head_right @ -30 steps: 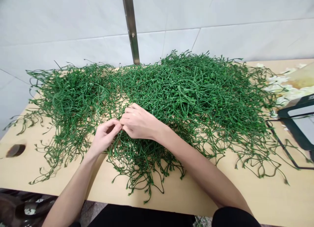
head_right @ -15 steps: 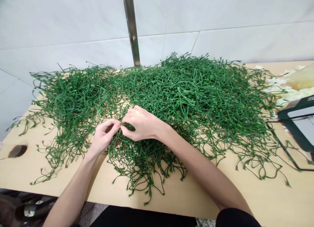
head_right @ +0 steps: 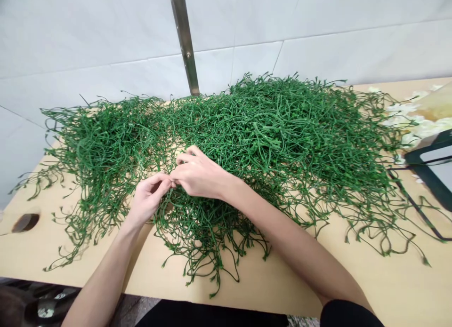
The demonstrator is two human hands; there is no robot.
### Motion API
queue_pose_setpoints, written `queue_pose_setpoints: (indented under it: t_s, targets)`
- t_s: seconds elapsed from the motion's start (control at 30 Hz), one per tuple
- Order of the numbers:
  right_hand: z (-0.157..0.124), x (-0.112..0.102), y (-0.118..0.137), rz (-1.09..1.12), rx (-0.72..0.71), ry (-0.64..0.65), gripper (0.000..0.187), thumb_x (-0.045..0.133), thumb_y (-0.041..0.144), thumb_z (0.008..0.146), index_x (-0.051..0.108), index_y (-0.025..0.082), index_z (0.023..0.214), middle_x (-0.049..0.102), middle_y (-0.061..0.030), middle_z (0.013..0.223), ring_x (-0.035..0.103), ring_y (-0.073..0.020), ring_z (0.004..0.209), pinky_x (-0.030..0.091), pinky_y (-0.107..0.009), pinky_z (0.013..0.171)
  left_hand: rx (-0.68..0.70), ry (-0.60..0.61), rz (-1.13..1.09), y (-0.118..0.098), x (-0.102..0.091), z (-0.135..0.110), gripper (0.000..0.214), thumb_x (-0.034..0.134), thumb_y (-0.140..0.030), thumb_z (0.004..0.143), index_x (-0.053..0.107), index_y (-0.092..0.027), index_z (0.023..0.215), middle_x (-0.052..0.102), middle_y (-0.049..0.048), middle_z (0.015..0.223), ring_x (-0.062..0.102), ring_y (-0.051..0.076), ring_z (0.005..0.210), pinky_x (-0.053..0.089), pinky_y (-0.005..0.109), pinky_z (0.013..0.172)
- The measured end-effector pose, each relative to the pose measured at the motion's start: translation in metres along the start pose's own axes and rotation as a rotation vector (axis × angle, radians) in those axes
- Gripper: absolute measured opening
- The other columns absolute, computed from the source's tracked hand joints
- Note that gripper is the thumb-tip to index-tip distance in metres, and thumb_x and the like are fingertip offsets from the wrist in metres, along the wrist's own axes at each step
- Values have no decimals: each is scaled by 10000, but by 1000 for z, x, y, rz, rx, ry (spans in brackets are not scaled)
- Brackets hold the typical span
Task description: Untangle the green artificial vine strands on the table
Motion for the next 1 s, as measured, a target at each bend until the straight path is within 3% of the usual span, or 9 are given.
queue_pose_setpoints:
  t_s: [0.1,0.23,0.43,0.57,0.67,0.8,0.93,1.0]
  targets:
    - [-3,-9,-9,43,52,-10,334,385,-12,818,651,174,739,705,-28,765,519,-214,1003,254,-412,930,-27,-79,-17,3,-2,1,256,592,-402,866,666,-171,782,661,29,744,538,138,664,423,246,619]
    - [-3,-29,-8,125,240,-154,216,471,91,852,673,161,880,707,-62,970,499,-228,1068,275,-420,961,-40,-137,-40,1,-1,0,256,580,-408,876,658,-172,817,676,30,790,565,140,712,442,240,656]
    - [3,-31,14,313,385,63,219,607,372,859,718,184,851,680,-56,887,522,-212,962,337,-415,925,19,-163,-31,-6,6,-3,166,589,-332,878,602,-179,816,543,-20,682,440,94,578,358,210,526]
    - [3,-20,12,351,323,124,152,626,308,846,718,189,822,678,-36,817,543,-192,913,359,-400,914,44,-186,-26,-7,7,-5,125,581,-306,885,587,-184,856,540,-21,686,456,91,583,352,203,515]
    - [1,-19,6,394,247,51,104,607,189,822,694,179,765,690,-21,795,563,-167,855,391,-351,864,80,-158,-8,-8,6,-5,110,581,-286,880,612,-183,900,583,-4,729,483,96,600,370,209,523]
    - [-1,-23,4,406,213,-47,78,620,136,767,656,167,705,681,-14,755,578,-145,778,423,-305,810,149,-106,43,-9,4,-5,89,623,-258,840,639,-176,809,639,22,775,538,120,668,417,231,588]
    - [0,-27,6,445,186,-71,76,623,132,762,621,169,696,671,-7,756,583,-136,761,433,-296,814,149,-153,64,-6,3,-4,105,609,-248,839,647,-177,773,638,11,702,532,119,614,407,236,553]
    - [0,-28,7,393,184,-65,34,655,171,765,626,170,783,666,-16,833,575,-157,841,417,-331,862,151,-182,67,-5,3,-4,102,613,-254,835,657,-178,783,635,3,671,538,118,599,407,233,538]
Point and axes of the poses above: each hand's wrist, its own z-axis towards the middle knuckle, its own x-axis out of the palm, y = z × x, the point moved 1 cm from there along z, towards the middle knuckle
